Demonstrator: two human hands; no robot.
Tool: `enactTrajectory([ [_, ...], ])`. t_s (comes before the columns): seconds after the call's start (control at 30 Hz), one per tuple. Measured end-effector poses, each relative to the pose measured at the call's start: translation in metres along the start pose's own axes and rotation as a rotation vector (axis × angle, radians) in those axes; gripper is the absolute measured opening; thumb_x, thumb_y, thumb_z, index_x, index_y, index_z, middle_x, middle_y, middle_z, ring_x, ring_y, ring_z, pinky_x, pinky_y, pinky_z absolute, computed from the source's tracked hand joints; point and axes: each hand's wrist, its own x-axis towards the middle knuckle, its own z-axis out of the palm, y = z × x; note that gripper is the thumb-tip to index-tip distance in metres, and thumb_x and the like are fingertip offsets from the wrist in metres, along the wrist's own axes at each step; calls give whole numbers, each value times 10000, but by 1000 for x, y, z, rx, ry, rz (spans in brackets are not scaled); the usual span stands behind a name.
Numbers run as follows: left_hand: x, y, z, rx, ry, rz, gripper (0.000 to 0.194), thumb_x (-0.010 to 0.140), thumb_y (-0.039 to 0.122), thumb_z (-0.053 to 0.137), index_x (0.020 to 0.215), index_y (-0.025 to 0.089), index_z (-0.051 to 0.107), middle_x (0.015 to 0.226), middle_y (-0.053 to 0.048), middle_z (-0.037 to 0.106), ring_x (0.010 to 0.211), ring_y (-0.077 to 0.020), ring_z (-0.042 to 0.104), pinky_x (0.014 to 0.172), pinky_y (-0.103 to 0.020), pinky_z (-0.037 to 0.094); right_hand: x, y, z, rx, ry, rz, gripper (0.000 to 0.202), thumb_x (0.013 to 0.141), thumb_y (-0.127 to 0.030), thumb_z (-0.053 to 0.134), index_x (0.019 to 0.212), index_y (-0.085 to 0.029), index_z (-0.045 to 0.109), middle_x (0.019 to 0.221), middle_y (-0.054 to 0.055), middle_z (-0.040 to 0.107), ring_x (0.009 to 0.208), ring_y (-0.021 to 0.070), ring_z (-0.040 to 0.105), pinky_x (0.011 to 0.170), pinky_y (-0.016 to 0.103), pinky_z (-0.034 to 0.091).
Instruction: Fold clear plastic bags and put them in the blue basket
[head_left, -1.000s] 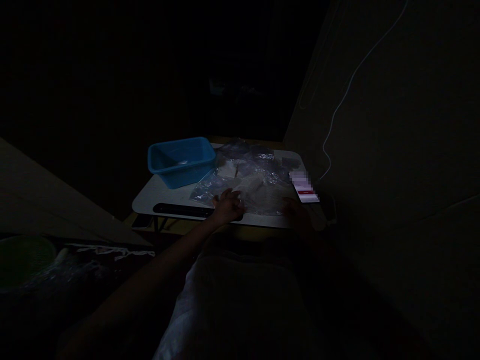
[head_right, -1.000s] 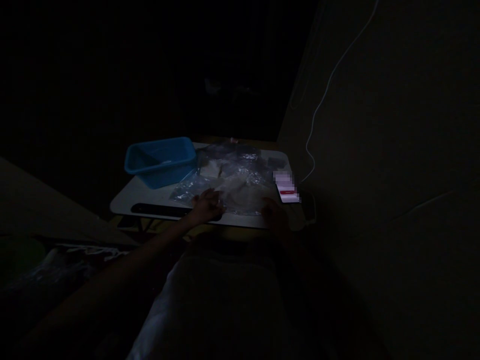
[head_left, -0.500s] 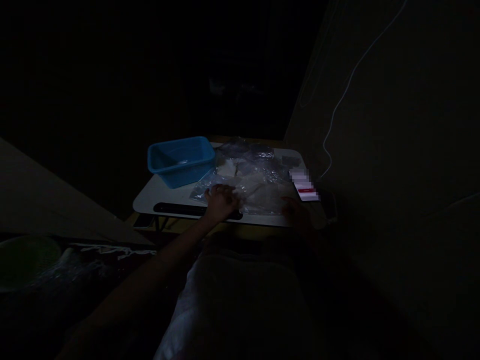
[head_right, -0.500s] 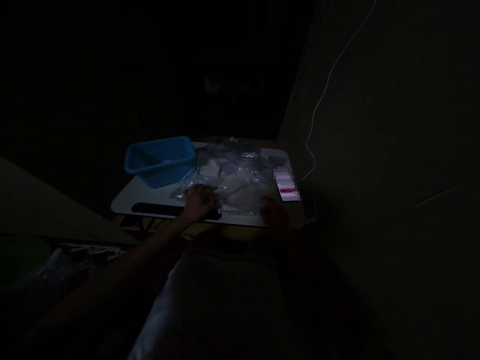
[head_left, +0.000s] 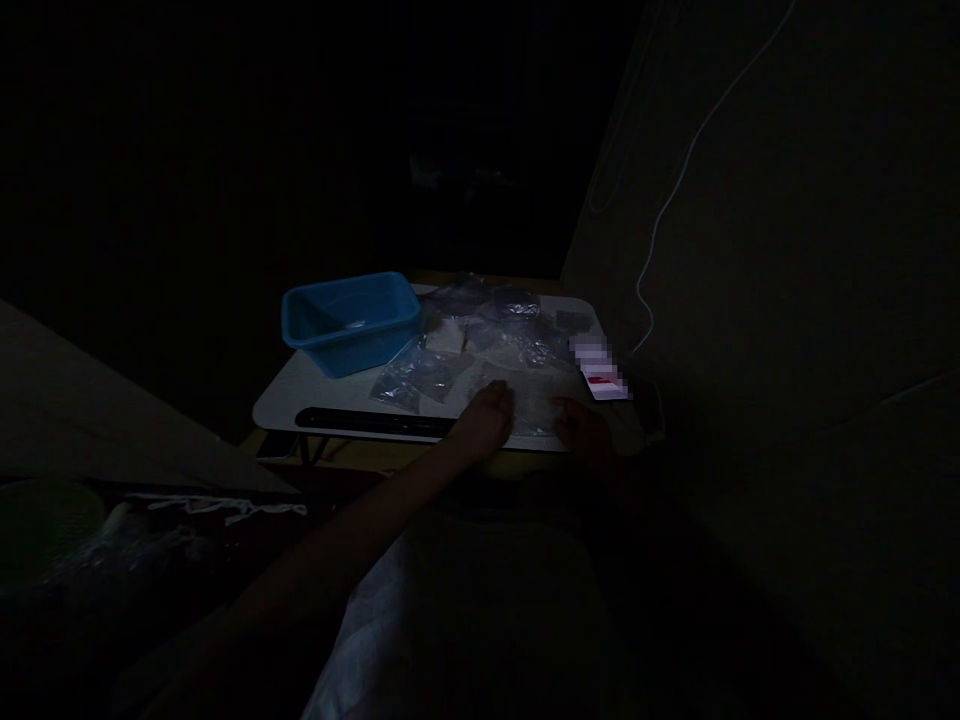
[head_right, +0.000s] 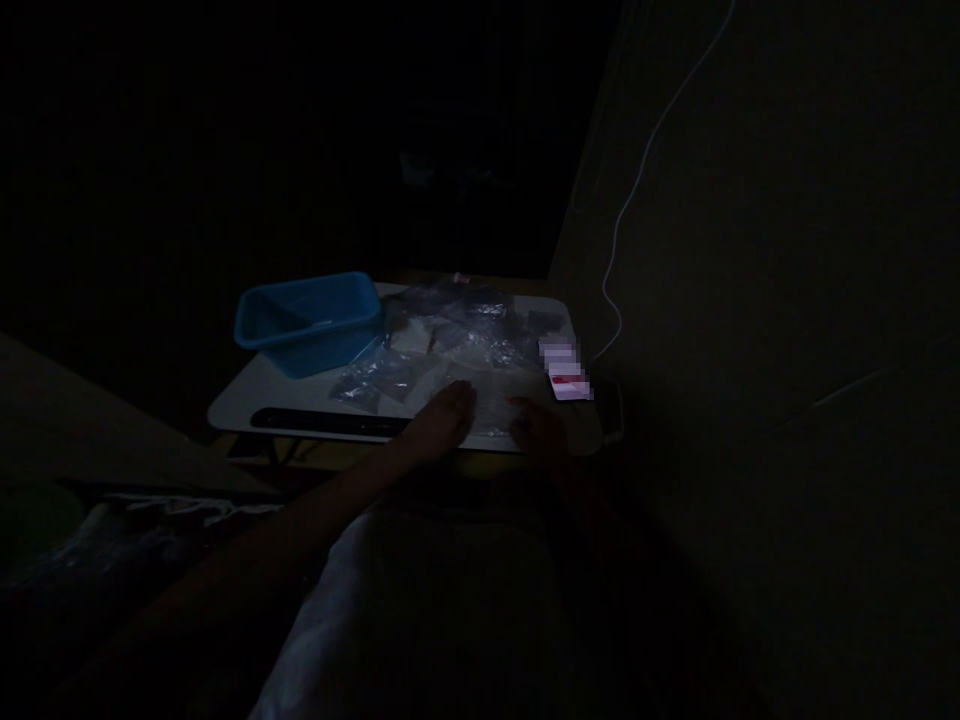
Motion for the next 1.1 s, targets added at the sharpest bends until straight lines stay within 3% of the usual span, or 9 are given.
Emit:
enactTrajectory([
  [0.23,-10,-11,2,50,-58,-100,587,883,419,292,1312,20,319,1400,-217,256,1313,-296,194,1065,-436,160,-1,0,2,-42,1,-34,403,664,-202,455,1024,-198,634,801,33,657,707,171,577,683,296,470],
  [0.43,-11,-12,6,128,-96,-157,677,870,519,213,1353,46,253,1428,-194,194,1328,-293,132,1065,-446,134,1,9,7,-40,59,-85,368,669,-210,445,980,-200,642,781,26,654,684,156,575,679,293,473],
  [0.7,-7,-13,6,173,-86,-206,730,847,573,212,1359,52,244,1423,-208,201,1323,-322,132,1049,-478,141,5,22,15,-53,292,-185,362,712,-222,394,989,-127,606,920,113,638,846,213,579,766,364,471],
  [0.9,5,-18,3,161,-32,-241,686,853,553,250,1345,75,273,1407,-191,261,1308,-313,199,1029,-489,179,10,21,16,-167,281,-189,345,724,-208,384,981,-131,600,923,119,635,872,235,563,781,397,458],
  [1.1,0,-22,2,113,90,-250,477,911,347,214,1297,112,364,1376,-132,354,1279,-241,291,1035,-429,221,5,24,17,-208,275,-199,349,762,-219,358,1002,-119,591,953,129,627,889,231,557,782,378,452],
])
